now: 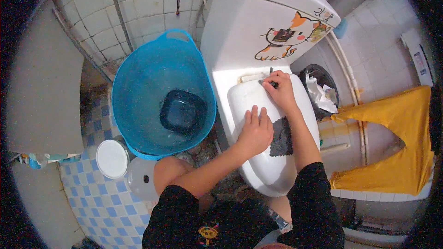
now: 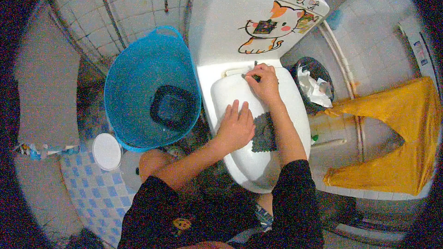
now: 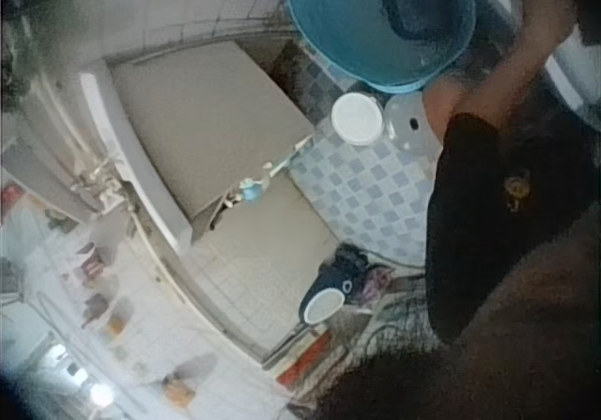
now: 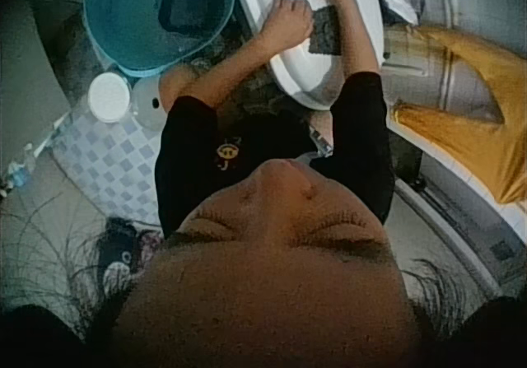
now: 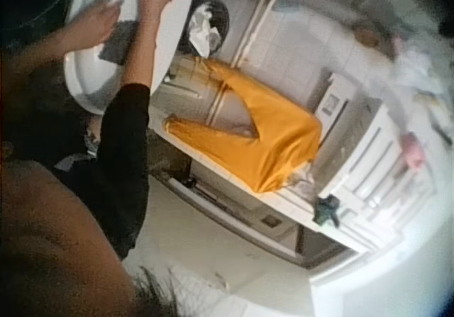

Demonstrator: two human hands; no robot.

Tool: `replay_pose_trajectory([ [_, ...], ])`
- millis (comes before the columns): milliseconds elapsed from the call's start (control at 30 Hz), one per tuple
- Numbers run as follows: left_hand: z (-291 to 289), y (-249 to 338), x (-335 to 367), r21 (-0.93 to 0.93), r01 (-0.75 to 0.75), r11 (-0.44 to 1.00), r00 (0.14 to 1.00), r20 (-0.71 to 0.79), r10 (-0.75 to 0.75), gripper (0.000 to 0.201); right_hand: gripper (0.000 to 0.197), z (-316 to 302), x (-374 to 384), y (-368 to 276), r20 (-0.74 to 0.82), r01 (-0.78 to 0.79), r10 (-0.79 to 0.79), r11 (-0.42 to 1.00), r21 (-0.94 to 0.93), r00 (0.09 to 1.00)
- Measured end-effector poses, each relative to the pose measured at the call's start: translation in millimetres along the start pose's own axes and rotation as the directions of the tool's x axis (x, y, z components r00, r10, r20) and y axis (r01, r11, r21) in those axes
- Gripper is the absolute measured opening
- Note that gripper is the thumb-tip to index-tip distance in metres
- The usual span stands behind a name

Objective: The person cleans the toilet tank and surrounding fixtures by hand using a cloth dampened in a bucket of water.

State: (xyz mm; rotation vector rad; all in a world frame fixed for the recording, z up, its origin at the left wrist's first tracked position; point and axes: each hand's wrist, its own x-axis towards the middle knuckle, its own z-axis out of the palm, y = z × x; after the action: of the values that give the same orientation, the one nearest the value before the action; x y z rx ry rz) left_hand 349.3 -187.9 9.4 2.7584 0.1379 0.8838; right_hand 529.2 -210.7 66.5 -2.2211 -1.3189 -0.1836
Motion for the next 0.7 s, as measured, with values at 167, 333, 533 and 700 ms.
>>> replay_pose_trajectory([
  [167, 2, -5, -5, 0.009, 0.009, 1.000, 1.000, -0.011, -0.009, 0.046, 0.006, -1, -21, -22, 0.103, 0.124, -0.126, 0.992, 0.028, 0.987],
  [333, -2, 2, 1, 0.001, 0.024, 1.000, 0.999, -0.036, -0.024, 0.046, 0.009, -1, -18, -16, 0.058, 0.069, -0.070, 0.997, 0.025, 0.996],
  [533, -2, -3, 1, -0.049, 0.003, 0.999, 0.999, -0.050, -0.005, 0.045, 0.010, 13, -4, -16, -0.017, 0.001, -0.002, 0.998, -0.067, 1.000],
  [700, -1, -3, -5, 0.061, 0.017, 0.998, 0.999, 0.030, -0.019, 0.050, 0.009, 6, -31, -18, 0.003, 0.035, -0.035, 0.999, -0.006, 0.999],
])
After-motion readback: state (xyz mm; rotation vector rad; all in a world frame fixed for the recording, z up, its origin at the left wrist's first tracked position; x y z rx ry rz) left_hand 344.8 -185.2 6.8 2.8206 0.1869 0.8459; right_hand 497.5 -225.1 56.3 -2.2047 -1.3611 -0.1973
